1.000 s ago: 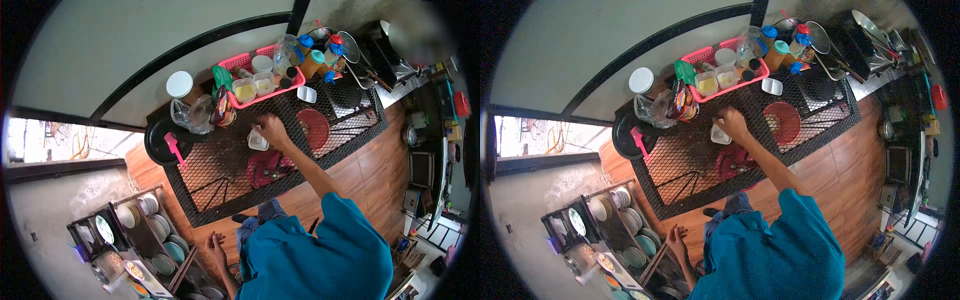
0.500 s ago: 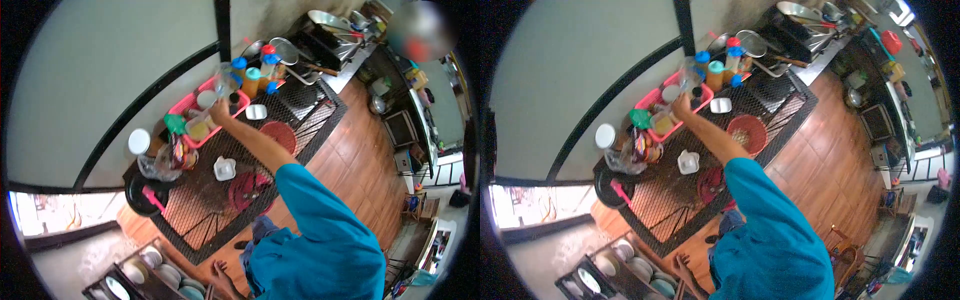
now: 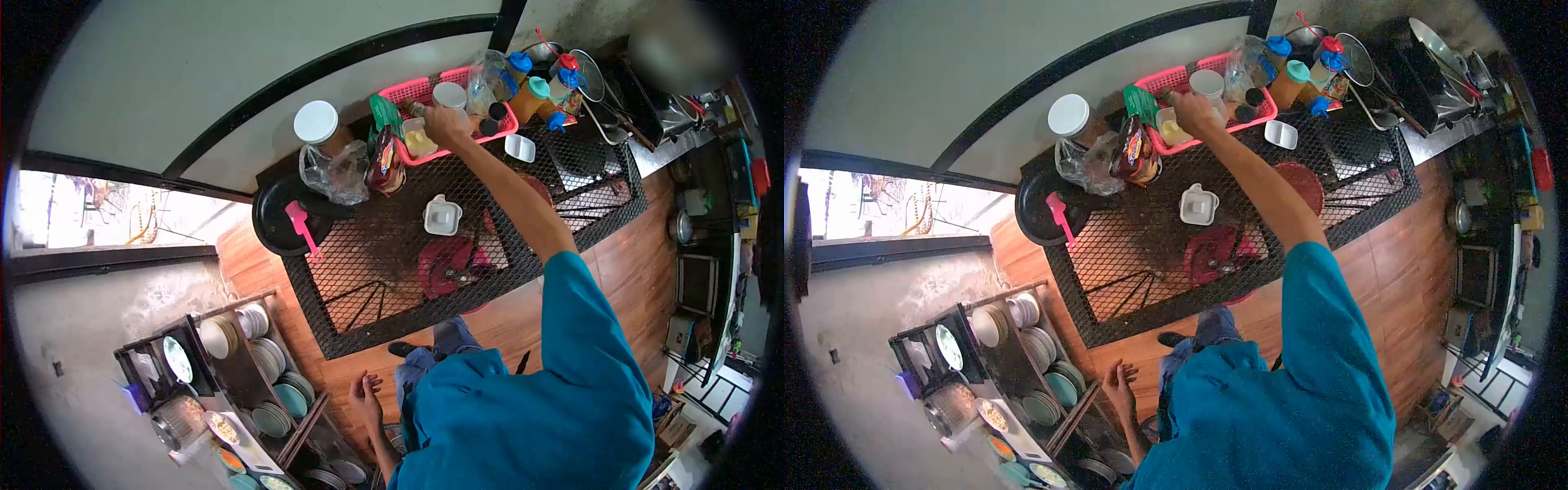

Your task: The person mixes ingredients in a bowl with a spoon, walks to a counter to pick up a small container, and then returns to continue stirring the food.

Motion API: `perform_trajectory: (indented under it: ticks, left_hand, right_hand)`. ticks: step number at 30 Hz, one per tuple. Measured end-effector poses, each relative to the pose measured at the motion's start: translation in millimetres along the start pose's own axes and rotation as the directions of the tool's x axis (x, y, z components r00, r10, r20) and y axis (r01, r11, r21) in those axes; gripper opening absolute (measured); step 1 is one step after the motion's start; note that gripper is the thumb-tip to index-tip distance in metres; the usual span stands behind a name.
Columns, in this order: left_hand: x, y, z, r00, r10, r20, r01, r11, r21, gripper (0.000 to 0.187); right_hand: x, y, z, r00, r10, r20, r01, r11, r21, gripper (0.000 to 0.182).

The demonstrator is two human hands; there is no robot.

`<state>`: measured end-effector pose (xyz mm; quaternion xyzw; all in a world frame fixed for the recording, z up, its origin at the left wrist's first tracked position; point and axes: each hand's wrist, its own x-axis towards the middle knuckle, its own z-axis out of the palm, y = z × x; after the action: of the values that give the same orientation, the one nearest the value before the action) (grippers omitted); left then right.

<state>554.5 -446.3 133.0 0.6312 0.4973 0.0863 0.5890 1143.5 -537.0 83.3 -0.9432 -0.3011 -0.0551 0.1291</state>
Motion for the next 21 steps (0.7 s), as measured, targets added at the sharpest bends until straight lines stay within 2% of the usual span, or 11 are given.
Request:
perform_trajectory:
  ticks: [3,6,9,11,12,14,15,17,18,20,21]
  left_hand:
    - [0.5,-0.9,-3.3,1.000,-0.020,-0.010,0.020,1.000,0.001,0.023]
    - [0.6,-9.6,-8.0,1.000,-0.017,-0.013,0.017,1.000,-0.001,0.023]
    - [-1.5,-9.8,-8.4,0.998,-0.052,-0.018,0.052,0.999,0.004,0.023]
    - [0.3,-13.2,-9.8,0.999,-0.036,-0.004,0.036,0.999,-0.011,0.023]
    - [0.9,-14.3,-9.9,1.000,-0.022,0.007,0.022,0.999,-0.027,0.023]
    - [1.8,-18.2,-11.0,0.999,-0.035,0.014,0.035,0.999,-0.025,0.024]
    - [3.7,-16.4,-10.4,0.999,-0.032,0.015,0.032,0.999,-0.034,0.025]
    - [3.7,-10.4,-9.9,1.000,-0.024,0.005,0.024,1.000,0.005,0.025]
    - [5.0,-11.1,-9.1,1.000,-0.025,-0.002,0.025,1.000,0.008,0.025]
    - [4.8,-10.2,-8.7,1.000,-0.028,-0.009,0.028,0.999,0.015,0.026]
    - [4.2,-9.0,-6.6,1.000,-0.026,-0.006,0.026,0.999,0.020,0.025]
  right_hand:
    - [-1.8,-6.0,10.1,0.997,-0.034,0.076,0.031,0.999,0.041,0.017]
    - [-1.7,-5.0,26.2,0.995,-0.094,0.011,0.094,0.996,0.000,0.019]
    - [-4.9,-4.8,24.7,0.998,-0.036,-0.060,0.039,0.998,0.054,0.020]
    - [-7.4,-8.6,11.6,0.983,0.106,0.153,-0.116,0.991,0.062,0.022]
    - [-8.9,-6.3,9.1,0.982,0.110,0.155,-0.120,0.991,0.060,0.022]
    - [-27.9,-4.8,10.5,0.968,-0.100,-0.230,0.056,0.980,-0.191,0.021]
    - [-37.1,-9.5,0.6,0.972,-0.092,-0.217,0.052,0.982,-0.184,0.021]
    - [-52.4,-24.1,-30.6,0.895,0.033,-0.444,0.038,0.988,0.150,0.021]
    - [-67.8,-21.7,-26.1,0.901,0.057,-0.430,0.013,0.987,0.159,0.023]
    - [-115.3,-37.1,-22.3,0.976,0.214,-0.025,-0.198,0.935,0.294,0.027]
    - [-141.3,-42.0,-10.1,0.996,0.081,0.044,-0.088,0.972,0.217,0.028]
